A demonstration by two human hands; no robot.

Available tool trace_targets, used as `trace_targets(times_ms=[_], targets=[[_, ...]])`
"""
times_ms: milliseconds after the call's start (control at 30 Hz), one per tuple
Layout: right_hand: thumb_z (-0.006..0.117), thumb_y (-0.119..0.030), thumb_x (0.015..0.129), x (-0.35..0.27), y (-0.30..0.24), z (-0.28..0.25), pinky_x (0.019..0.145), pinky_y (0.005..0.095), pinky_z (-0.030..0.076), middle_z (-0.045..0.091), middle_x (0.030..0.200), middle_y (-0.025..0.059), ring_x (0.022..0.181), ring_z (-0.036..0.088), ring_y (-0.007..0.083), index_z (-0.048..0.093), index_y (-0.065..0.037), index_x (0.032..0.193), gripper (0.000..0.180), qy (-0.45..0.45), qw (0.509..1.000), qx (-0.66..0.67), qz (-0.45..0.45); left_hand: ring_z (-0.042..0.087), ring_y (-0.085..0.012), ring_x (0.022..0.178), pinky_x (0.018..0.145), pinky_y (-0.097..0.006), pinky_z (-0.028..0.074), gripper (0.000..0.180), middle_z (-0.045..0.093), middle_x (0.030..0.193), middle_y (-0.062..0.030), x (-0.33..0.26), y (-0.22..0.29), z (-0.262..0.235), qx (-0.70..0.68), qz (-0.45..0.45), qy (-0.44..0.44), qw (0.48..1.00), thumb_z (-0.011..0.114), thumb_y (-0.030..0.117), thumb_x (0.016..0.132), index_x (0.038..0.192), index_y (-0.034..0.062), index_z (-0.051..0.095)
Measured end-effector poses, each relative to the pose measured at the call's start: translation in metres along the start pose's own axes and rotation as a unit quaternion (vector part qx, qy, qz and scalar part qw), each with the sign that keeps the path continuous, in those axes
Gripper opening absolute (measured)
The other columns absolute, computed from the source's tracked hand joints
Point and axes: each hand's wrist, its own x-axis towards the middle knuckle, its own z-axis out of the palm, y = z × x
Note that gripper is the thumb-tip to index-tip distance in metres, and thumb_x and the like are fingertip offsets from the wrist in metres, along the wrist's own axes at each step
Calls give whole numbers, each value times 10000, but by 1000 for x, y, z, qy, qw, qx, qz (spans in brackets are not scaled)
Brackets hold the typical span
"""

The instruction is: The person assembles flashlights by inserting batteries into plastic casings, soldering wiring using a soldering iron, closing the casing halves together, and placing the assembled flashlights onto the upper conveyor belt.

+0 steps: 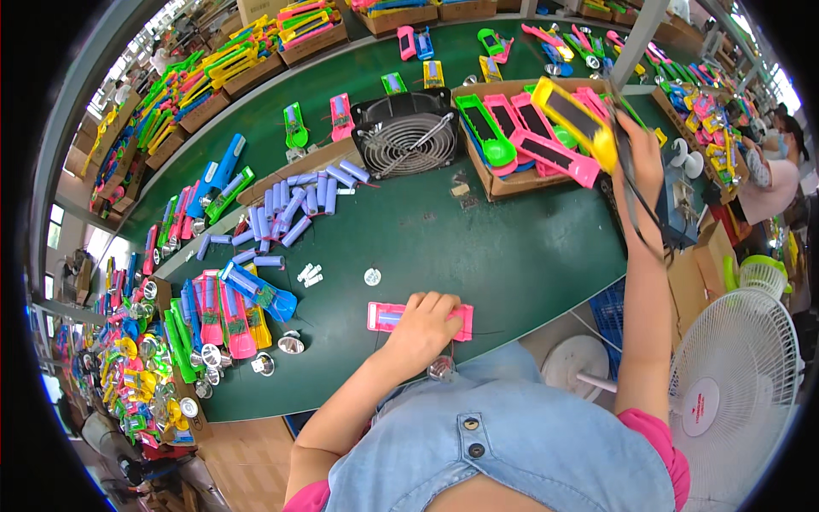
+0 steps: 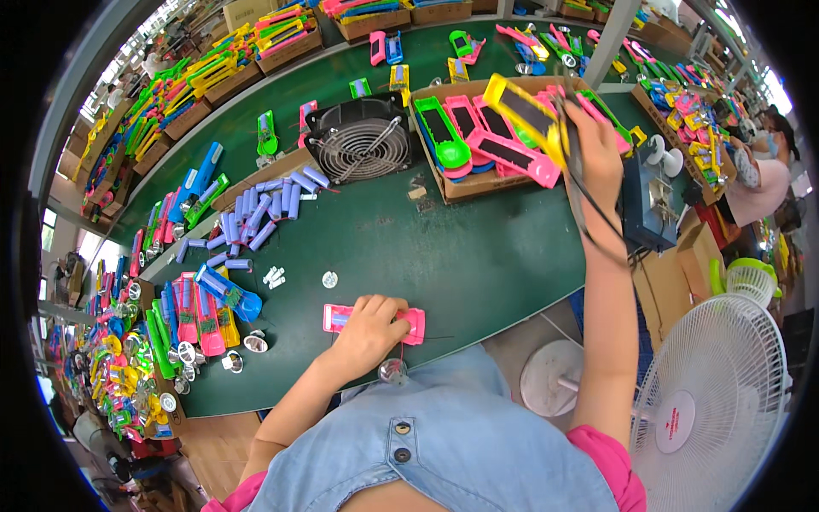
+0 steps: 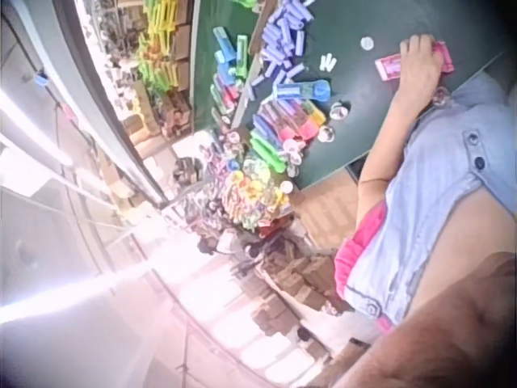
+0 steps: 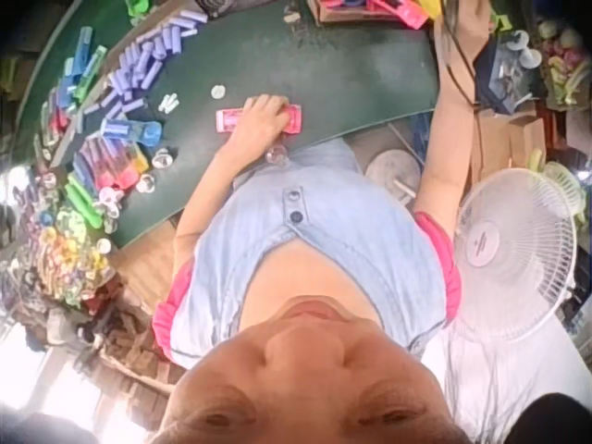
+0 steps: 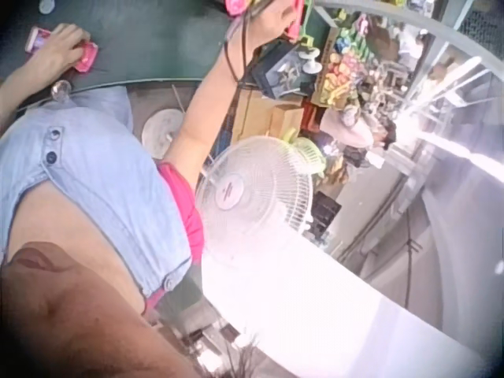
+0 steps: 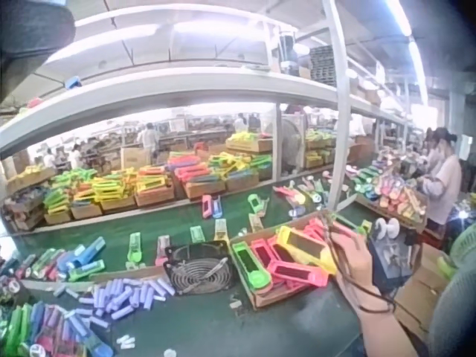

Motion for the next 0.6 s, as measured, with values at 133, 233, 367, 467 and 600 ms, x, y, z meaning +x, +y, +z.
trace_targets(times_ms=[133,233,367,467,600], targets=[[570,-32,828,-53,-56,-39,724,265,436,599,881,113,837,571,181,589,-18,986,160,-140,977,120,105,529,-259,889,776,-378,435,70,512,1015,-125,-16,1,11,-249,-89,80,961,577,-29,747,786,20,546],[626,-188,797,-136,-70,-29,725,238,424,591,841,84,793,557,142,650,-47,900,177,-344,824,299,337,574,-163,769,731,-306,480,64,541,990,-104,-13,15,12,-619,-278,347,648,515,-66,826,836,-22,560],[653,-80,732,-180,-95,-8,789,269,446,601,873,84,778,586,199,601,-74,1007,279,-339,859,347,162,552,-175,715,690,-305,449,105,585,818,-80,-6,1,7,-543,-371,382,649,587,-73,733,793,10,610],[682,-60,696,-168,-103,-6,869,378,430,615,829,91,727,599,212,583,-74,963,286,-297,887,341,90,535,-206,710,667,-320,414,98,578,732,-43,-13,-24,-6,7,-239,269,933,642,-23,657,722,51,631],[722,-47,635,-158,-120,-22,941,520,365,620,833,68,702,604,187,590,-85,940,334,-202,917,344,23,496,-218,792,724,-340,376,72,556,686,-19,-15,-45,-14,39,-213,118,969,646,65,627,695,82,629]])
